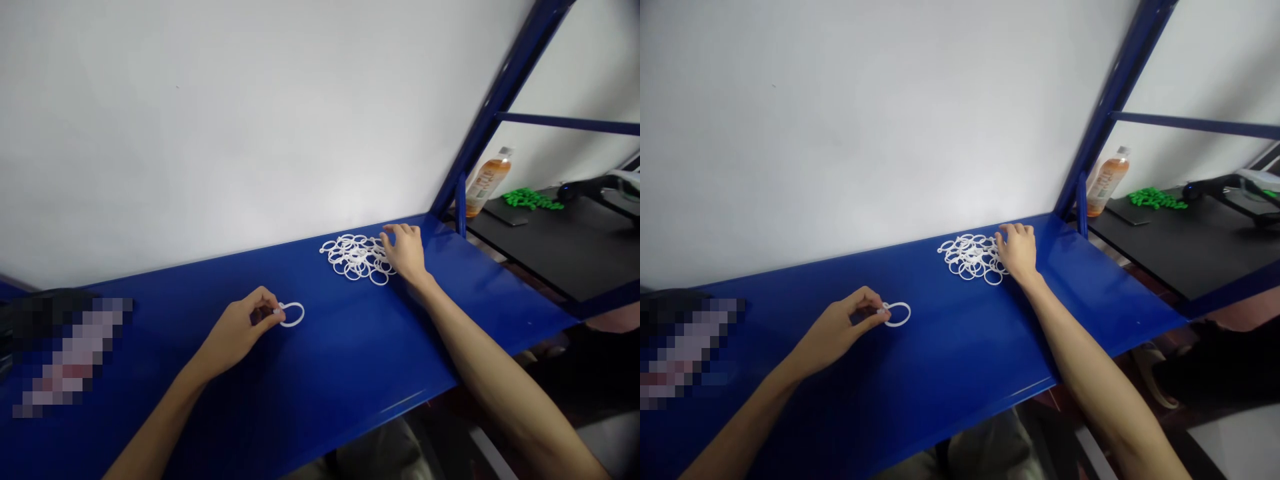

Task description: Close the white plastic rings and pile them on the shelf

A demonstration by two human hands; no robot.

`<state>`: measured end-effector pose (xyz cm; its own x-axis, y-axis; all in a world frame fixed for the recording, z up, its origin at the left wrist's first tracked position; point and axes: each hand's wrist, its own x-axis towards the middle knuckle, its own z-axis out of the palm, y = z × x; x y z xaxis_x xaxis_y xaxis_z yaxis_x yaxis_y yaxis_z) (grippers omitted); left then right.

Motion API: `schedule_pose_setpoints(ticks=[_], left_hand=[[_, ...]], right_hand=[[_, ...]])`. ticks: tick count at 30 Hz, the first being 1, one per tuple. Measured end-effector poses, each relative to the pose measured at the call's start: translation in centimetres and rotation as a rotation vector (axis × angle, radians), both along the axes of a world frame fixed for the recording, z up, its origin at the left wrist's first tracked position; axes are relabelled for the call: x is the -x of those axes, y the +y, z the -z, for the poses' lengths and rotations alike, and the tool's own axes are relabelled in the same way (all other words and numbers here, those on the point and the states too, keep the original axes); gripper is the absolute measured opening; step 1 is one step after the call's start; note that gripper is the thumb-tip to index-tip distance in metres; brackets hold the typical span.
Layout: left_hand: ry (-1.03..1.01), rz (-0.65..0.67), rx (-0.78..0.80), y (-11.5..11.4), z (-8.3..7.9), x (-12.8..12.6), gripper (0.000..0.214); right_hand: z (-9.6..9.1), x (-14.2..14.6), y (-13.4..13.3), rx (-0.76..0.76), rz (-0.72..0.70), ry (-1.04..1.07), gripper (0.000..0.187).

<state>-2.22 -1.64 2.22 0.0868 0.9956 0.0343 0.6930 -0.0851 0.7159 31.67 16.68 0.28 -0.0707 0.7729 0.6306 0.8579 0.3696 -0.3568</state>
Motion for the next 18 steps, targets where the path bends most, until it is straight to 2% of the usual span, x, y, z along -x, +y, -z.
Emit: schedule_pose_setpoints(ticks=[2, 4, 6, 8, 10, 14, 18], left_hand=[[-0.063, -0.015, -0.031, 0.0, 0.2, -0.4, 0.031], [-0.089, -0.017, -0.047, 0.0, 0.4, -0.8, 0.036], [-0.090, -0.018, -0.040, -0.1, 0.6, -1.3, 0.034], [-0.096, -0.022, -0.025, -0.2, 0.7, -1.8, 0.029], [-0.111, -0.022, -0.024, -0.3, 0.6, -2.3, 0.025], [-0.113, 0.013, -0.072, -0.5, 0.4, -3.2, 0.016], [-0.124, 0.065, -0.134, -0.6, 0.4, -3.5, 0.016]], right_hand=[[-0.9, 1.3, -1.7, -0.085, -0.093, -0.001, 0.029], [-1.7, 3.0, -4.1, -0.094, -0.279, 0.025, 0.026], [-2.2, 4.9, -6.9, 0.000, -0.529, 0.066, 0.024], [-2.3, 6.5, -9.4, 0.162, -0.791, 0.076, 0.027], [-1.8, 7.8, -11.3, 0.312, -0.943, 0.058, 0.031], [-0.6, 8.8, -12.8, 0.383, -1.018, 0.060, 0.013], [-0.3, 8.7, -12.8, 0.363, -1.063, 0.024, 0.013]])
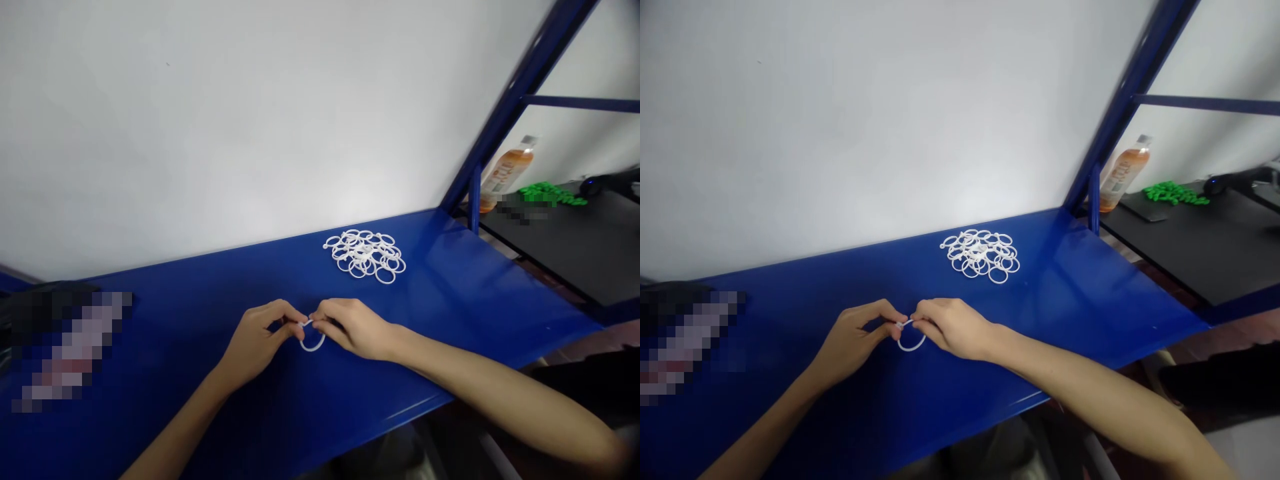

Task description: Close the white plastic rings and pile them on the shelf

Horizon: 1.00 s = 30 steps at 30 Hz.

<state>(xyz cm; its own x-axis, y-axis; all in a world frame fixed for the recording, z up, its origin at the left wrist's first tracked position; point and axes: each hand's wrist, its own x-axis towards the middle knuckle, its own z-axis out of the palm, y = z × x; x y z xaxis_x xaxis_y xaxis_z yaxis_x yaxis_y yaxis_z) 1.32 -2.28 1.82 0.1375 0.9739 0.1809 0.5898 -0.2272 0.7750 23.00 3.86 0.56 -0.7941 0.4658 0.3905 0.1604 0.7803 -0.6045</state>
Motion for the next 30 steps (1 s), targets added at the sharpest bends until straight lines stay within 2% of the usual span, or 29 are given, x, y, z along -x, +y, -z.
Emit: schedule_pose_setpoints(ticks=[6, 9, 13, 15, 18, 21, 25, 30], left_hand=[[0.003, 0.119, -0.030, -0.1, 0.6, 0.3, 0.021], [0.023, 0.134, -0.037, -0.2, 0.7, 0.3, 0.023], [0.178, 0.031, -0.164, 0.5, 1.2, 0.6, 0.015], [0.296, 0.006, -0.238, 1.0, 1.8, 1.3, 0.024], [0.418, -0.048, -0.213, 1.8, 2.9, 2.7, 0.030], [0.452, -0.082, -0.159, 2.2, 3.7, 3.9, 0.030], [0.454, -0.080, -0.137, 2.4, 4.1, 4.3, 0.030], [0.465, -0.072, -0.126, 2.5, 4.0, 4.2, 0.030]], right_hand=[[-0.1, -0.2, -0.7, -0.178, -0.100, -0.074, 0.022], [-0.1, 0.0, -0.7, -0.230, -0.100, -0.089, 0.025], [-0.6, -0.5, 1.1, -0.251, 0.029, -0.140, 0.025], [-1.1, -1.7, 2.8, -0.287, 0.139, -0.159, 0.024], [-1.8, -4.6, 5.8, -0.341, 0.306, -0.193, 0.025], [-1.8, -7.4, 8.4, -0.372, 0.445, -0.237, 0.029], [-1.1, -9.0, 10.1, -0.362, 0.501, -0.304, 0.028], [-0.9, -9.1, 10.5, -0.357, 0.544, -0.328, 0.018]])
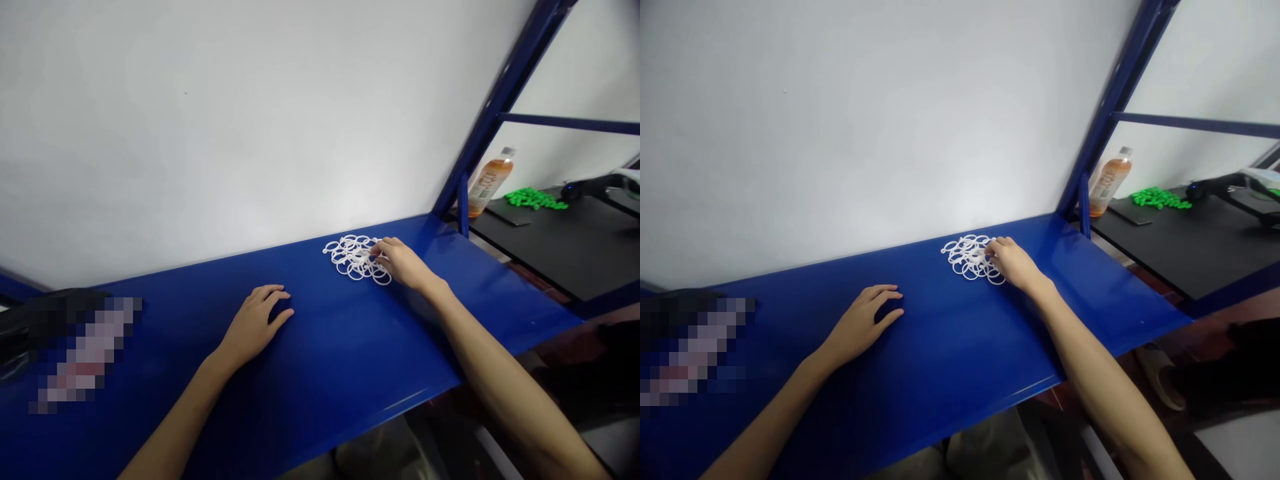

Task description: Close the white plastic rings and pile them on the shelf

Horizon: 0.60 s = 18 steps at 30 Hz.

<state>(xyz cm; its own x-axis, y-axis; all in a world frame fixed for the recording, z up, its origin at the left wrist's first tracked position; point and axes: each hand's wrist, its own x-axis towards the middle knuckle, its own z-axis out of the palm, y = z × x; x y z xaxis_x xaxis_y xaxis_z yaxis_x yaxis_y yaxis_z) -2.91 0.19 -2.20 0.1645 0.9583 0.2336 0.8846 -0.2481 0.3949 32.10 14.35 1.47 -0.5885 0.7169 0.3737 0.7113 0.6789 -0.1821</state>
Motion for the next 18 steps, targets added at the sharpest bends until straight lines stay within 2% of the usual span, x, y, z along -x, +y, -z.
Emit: schedule_pose_setpoints(ticks=[5, 9, 12, 15, 18], left_hand=[[0.004, 0.005, -0.007, 0.0, -0.1, -0.1, 0.029], [0.011, -0.002, 0.006, -0.1, -0.2, -0.3, 0.029], [0.012, -0.010, 0.009, -0.1, -0.2, -0.3, 0.029], [0.017, -0.007, 0.009, -0.1, -0.2, -0.4, 0.029], [0.029, 0.000, -0.002, -0.1, -0.1, -0.4, 0.030]], right_hand=[[-0.1, 0.1, -0.2, -0.077, 0.064, 0.049, 0.018], [0.7, 1.1, 0.0, -0.125, 0.085, 0.093, 0.040], [1.9, 1.9, 0.6, -0.073, 0.112, 0.038, 0.061], [2.8, 2.5, 0.9, 0.037, 0.111, -0.031, 0.069], [3.0, 3.0, 0.2, 0.095, 0.072, -0.073, 0.076]])
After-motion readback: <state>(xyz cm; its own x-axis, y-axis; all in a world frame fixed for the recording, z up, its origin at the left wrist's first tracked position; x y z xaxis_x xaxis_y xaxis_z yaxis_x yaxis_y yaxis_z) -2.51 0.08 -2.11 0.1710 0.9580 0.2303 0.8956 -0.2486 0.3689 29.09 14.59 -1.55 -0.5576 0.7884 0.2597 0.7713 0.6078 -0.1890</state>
